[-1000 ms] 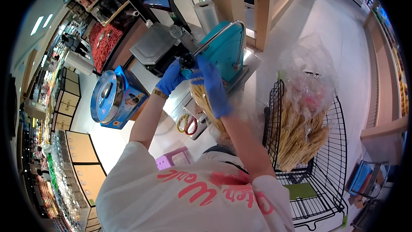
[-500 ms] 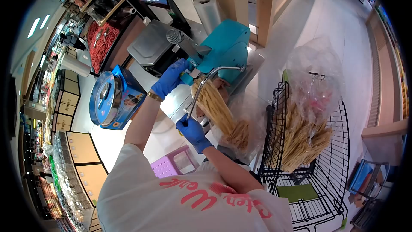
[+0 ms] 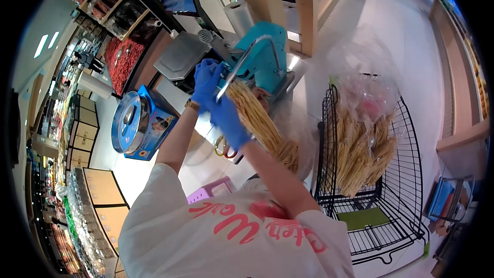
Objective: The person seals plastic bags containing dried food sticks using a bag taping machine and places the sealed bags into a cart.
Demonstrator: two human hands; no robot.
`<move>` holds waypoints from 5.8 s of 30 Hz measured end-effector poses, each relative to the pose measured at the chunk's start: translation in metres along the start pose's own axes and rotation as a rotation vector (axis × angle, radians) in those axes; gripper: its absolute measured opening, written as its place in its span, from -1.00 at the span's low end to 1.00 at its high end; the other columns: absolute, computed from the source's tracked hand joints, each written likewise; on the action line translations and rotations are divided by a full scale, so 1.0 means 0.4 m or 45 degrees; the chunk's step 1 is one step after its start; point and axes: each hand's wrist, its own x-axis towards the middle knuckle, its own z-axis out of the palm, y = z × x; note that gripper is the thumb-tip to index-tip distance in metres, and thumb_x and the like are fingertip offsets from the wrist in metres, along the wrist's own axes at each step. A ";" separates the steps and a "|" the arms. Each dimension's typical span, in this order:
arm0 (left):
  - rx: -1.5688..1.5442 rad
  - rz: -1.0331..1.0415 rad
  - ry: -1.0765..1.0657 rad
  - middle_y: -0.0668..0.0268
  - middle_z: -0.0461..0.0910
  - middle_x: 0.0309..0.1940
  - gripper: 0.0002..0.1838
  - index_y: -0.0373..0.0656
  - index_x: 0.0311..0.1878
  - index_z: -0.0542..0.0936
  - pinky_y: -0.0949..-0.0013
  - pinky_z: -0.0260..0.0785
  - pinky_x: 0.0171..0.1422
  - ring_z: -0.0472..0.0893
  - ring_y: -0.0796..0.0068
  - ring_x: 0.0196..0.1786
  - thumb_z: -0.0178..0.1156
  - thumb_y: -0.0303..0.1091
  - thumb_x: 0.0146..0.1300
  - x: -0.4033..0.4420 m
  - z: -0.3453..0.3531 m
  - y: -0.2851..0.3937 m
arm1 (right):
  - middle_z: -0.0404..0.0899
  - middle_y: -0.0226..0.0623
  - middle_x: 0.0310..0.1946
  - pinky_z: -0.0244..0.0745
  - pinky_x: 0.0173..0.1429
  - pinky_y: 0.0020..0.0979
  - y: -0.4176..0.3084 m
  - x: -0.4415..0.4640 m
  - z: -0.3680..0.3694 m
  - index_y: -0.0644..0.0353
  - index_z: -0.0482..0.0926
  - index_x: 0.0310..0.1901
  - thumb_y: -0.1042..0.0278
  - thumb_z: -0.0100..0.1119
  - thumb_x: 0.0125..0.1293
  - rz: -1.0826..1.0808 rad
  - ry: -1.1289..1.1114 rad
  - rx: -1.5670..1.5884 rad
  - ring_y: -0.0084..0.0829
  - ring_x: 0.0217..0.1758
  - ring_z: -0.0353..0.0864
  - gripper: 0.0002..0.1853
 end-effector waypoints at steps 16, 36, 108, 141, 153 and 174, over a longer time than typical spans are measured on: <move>-0.581 0.275 -0.758 0.22 0.52 -0.51 -0.73 -0.32 -0.41 0.54 0.41 0.33 -0.28 0.46 0.41 -0.47 0.06 -0.29 0.28 -0.025 -0.066 0.256 | 0.59 -0.28 -0.22 0.44 -0.01 -0.47 -0.140 -0.060 -0.340 0.21 0.51 -0.01 0.35 0.23 0.13 -0.411 0.023 -0.339 -0.44 -0.15 0.57 -0.63; -1.253 0.299 -1.030 0.25 0.47 -0.04 -0.68 -0.28 0.04 0.41 0.38 0.24 0.16 0.46 0.45 0.01 -0.01 -0.28 0.31 -0.056 -0.078 0.484 | 0.61 -0.21 -0.28 0.39 0.01 -0.47 -0.532 -0.747 -0.610 0.27 0.52 -0.23 0.18 -0.24 0.41 -1.424 1.311 -0.399 -0.49 -0.20 0.55 -0.63; 0.198 0.222 -1.692 0.11 0.59 -0.41 -0.80 -0.07 -0.35 0.59 0.08 0.40 -0.23 0.58 0.08 -0.31 0.05 -0.20 0.08 -0.738 0.316 0.058 | 0.60 -0.15 -0.46 0.45 -0.37 -0.34 0.365 -0.388 -0.701 0.15 0.61 -0.33 0.29 0.11 0.12 0.205 0.163 -1.575 -0.27 -0.50 0.57 -0.84; -1.807 -0.025 -0.777 0.08 0.40 0.10 -0.29 -0.25 0.20 0.30 0.22 0.22 0.27 0.39 0.28 0.16 0.33 -0.34 -0.08 -0.145 -0.132 0.527 | 0.32 -0.16 0.14 0.26 0.25 -0.37 -0.122 -0.249 -0.417 0.25 0.07 0.29 0.28 0.52 -0.28 -0.678 -0.175 -0.990 -0.34 0.18 0.37 0.06; -1.833 -0.314 -0.707 0.33 0.39 -0.44 -0.80 -0.21 -0.29 0.40 0.38 0.37 -0.11 0.48 0.45 -0.28 0.19 -0.33 0.15 -0.070 -0.174 0.491 | 0.41 -0.13 -0.14 0.35 0.02 -0.26 -0.206 -0.253 -0.329 0.11 0.08 0.31 0.19 0.49 -0.33 -0.748 0.090 -1.379 -0.17 -0.12 0.45 0.08; -1.238 -0.267 -0.403 0.30 0.50 -0.32 -0.81 -0.28 -0.14 0.46 0.47 0.36 -0.13 0.47 0.56 -0.27 0.09 -0.40 0.23 -0.090 -0.162 0.380 | 0.49 -0.20 -0.07 0.41 -0.02 -0.40 -0.155 -0.106 -0.235 0.23 0.39 0.07 0.43 0.32 -0.02 -1.002 -0.196 -0.816 -0.34 -0.04 0.51 -0.45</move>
